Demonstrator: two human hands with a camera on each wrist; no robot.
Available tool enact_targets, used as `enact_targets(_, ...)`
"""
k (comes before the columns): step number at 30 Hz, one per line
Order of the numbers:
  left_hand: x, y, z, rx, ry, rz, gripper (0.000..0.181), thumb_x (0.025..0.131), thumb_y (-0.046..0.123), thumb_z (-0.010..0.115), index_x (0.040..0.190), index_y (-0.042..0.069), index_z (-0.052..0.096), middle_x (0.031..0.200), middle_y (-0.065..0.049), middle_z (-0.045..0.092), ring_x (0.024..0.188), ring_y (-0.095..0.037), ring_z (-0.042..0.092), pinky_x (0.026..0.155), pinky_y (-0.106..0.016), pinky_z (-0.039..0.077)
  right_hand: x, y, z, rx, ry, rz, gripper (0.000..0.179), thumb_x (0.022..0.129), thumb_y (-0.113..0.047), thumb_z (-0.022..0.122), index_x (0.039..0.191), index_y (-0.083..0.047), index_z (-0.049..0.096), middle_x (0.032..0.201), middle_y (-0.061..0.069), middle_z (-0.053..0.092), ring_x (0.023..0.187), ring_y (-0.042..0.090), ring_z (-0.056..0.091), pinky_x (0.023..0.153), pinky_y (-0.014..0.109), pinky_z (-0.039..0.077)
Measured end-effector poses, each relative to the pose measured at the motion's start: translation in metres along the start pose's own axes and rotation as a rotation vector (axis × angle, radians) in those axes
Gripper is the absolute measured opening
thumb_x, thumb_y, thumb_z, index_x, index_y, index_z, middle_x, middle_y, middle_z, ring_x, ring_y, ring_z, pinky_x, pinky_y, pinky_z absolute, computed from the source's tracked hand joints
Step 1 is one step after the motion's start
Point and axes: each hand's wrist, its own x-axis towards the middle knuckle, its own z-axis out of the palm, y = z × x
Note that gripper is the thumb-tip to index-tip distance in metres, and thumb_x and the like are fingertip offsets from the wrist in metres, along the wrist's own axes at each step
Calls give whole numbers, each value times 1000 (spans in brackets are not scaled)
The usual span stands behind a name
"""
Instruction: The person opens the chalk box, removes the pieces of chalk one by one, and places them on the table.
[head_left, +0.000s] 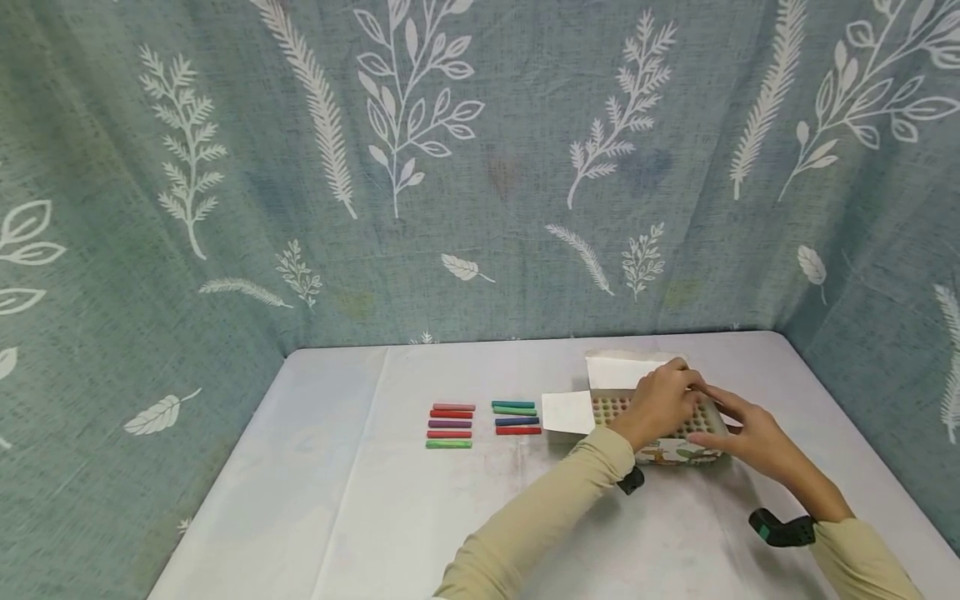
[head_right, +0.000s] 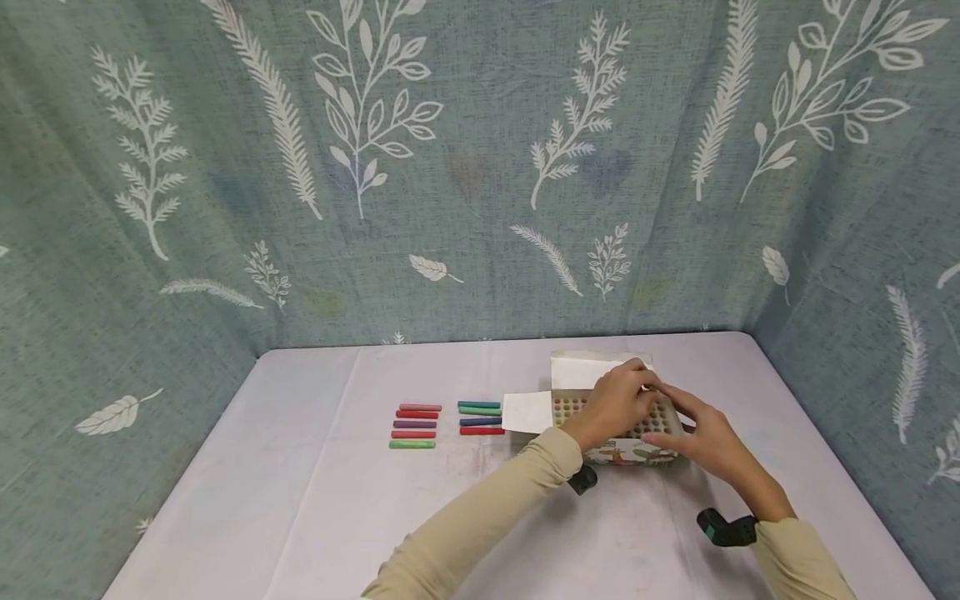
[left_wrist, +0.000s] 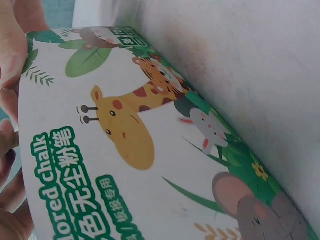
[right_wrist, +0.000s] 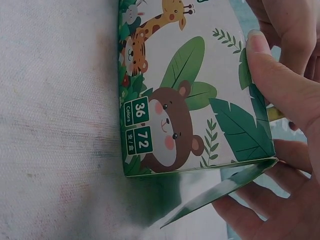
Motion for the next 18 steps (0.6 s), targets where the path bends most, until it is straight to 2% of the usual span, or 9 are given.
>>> enact_targets(5,-1,-3,-1,-70,53,-6,16,95,24,59,105,17,70,94,6,55,69,4,45,60,-6,36,1,1,2,-16,-1,11,86,85,-32,72,146,5,25,143,33,30,122,53,38,89,62,43)
enact_targets(14,-4,-8,-2,-229,166,44,18,97,17,56,108,9,68,100,1,55,81,2,49,68,-3,37,-1,-1,0,-49,3,13,85,85,-31,72,147,3,26,144,35,26,120,58,36,85,65,43)
enact_targets(18,-3,-8,-6,-260,225,51,19,97,18,56,108,9,68,98,1,56,83,0,50,71,-3,37,0,0,0,-62,10,38,85,84,-31,73,146,3,26,142,36,28,119,59,37,86,64,42)
